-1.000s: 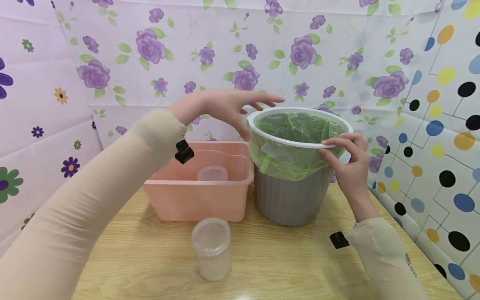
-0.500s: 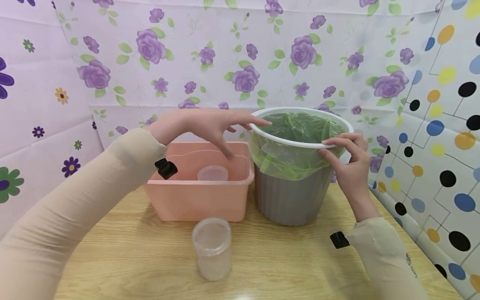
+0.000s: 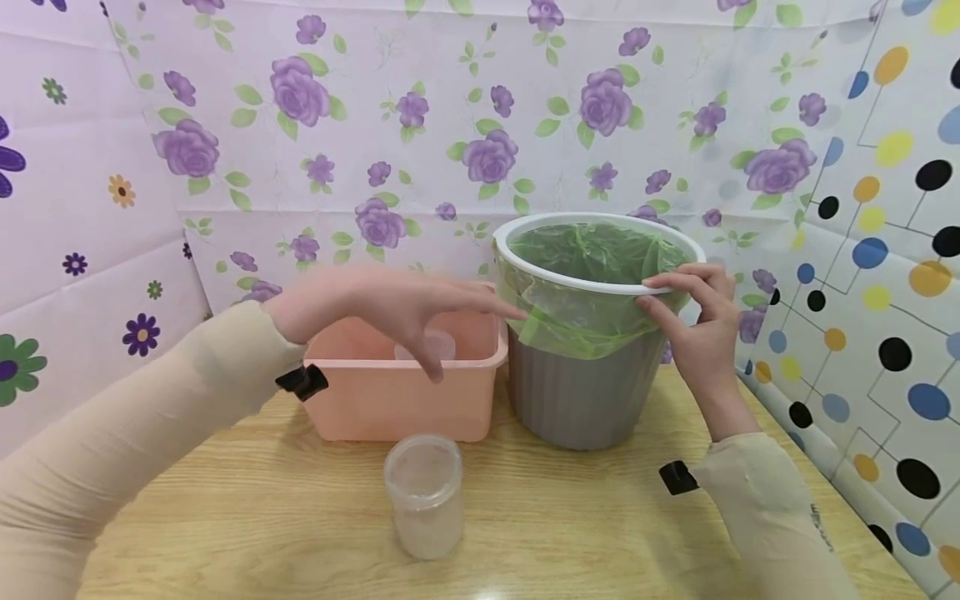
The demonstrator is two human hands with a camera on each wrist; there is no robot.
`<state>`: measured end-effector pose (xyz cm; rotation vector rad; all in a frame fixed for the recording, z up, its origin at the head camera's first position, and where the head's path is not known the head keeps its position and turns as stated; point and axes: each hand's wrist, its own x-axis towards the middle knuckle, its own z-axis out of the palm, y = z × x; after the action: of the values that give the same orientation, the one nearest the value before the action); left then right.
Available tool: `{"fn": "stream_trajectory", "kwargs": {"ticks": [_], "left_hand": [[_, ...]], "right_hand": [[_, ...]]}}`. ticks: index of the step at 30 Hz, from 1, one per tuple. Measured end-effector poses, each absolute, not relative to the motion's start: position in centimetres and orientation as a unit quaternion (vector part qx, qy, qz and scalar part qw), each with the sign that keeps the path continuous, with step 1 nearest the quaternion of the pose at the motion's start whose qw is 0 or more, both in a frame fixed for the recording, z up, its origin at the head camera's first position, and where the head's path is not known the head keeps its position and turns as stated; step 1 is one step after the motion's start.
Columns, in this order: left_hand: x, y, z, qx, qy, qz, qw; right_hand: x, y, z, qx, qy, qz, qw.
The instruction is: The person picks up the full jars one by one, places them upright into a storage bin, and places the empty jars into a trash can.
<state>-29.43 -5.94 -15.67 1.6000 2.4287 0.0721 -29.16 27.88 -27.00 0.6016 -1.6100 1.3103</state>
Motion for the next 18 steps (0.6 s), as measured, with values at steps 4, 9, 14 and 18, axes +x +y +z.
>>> {"fn": "stream_trajectory", "kwargs": {"ticks": [4, 9, 14, 18], "left_hand": [[-28.7, -6.5, -17.0, 0.56, 0.816, 0.031, 0.141], [-27.9, -7.2, -18.8, 0.558, 0.816, 0.01, 0.151], [-27.0, -7.5, -20.8, 0.545, 0.824, -0.04, 0.147], [-26.2, -7.9, -22.4, 0.531, 0.829, -0.042, 0.172]], "right_hand": [[-29.2, 27.9, -27.0, 0.245, -0.658, 0.534, 0.471], [-29.3, 27.9, -27.0, 0.243, -0.659, 0.532, 0.473], [-29.3, 28.0, -27.0, 0.244, -0.655, 0.537, 0.473], [-29.3, 28.0, -27.1, 0.246, -0.654, 0.539, 0.471]]}}
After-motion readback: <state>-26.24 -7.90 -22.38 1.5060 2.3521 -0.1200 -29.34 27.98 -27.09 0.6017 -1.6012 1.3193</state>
